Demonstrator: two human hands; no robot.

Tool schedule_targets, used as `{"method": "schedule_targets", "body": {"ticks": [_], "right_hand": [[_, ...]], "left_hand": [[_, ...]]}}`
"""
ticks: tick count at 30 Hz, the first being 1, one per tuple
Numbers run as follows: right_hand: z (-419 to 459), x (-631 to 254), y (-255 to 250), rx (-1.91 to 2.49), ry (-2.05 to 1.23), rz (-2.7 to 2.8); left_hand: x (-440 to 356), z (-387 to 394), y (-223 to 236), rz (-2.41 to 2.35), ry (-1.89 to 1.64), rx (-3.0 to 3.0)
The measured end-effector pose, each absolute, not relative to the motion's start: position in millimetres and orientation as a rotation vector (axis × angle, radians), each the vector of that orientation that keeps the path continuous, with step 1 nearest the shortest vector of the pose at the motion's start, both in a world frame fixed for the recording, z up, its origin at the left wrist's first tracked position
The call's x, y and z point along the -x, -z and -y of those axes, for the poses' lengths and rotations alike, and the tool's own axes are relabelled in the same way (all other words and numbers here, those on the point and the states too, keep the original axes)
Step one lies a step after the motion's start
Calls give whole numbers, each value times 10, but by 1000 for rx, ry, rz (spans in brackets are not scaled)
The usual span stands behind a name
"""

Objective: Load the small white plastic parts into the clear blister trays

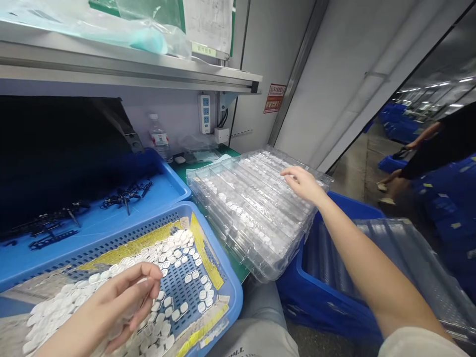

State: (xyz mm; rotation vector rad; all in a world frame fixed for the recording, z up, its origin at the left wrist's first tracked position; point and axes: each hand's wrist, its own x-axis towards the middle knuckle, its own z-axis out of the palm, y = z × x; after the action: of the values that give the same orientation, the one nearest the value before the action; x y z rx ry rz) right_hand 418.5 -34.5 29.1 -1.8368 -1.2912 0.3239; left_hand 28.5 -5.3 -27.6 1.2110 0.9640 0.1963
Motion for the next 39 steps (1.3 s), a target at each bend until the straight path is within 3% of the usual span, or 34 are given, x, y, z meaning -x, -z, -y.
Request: {"method": "schedule_targets", "body": {"ticks": [3, 7, 11, 24, 28, 33, 39], "right_hand": [[528, -3427, -304, 1566, -476, 1272], [780, -2315, -87, 940, -1577, 763], [733, -1583, 237, 861, -1974, 102], [619, -1425, 369, 623, -2055, -129], [600, -1436, 370, 653, -2031, -159], [586, -1415, 416, 547, -1986, -131], [601, -1410, 447, 516, -1969, -142]], "left_hand": [[-291, 4, 230, -924, -283, -1142], [-352, 34, 195, -987, -472, -1069], [-403, 88, 207, -1013, -704, -1035], [-308, 76, 197, -1009, -974, -1255], [-202, -44, 103, -1111, -679, -1593], [-123, -44, 35, -883, -210, -2218], [-107, -23, 84, -875, -93, -2341]]}}
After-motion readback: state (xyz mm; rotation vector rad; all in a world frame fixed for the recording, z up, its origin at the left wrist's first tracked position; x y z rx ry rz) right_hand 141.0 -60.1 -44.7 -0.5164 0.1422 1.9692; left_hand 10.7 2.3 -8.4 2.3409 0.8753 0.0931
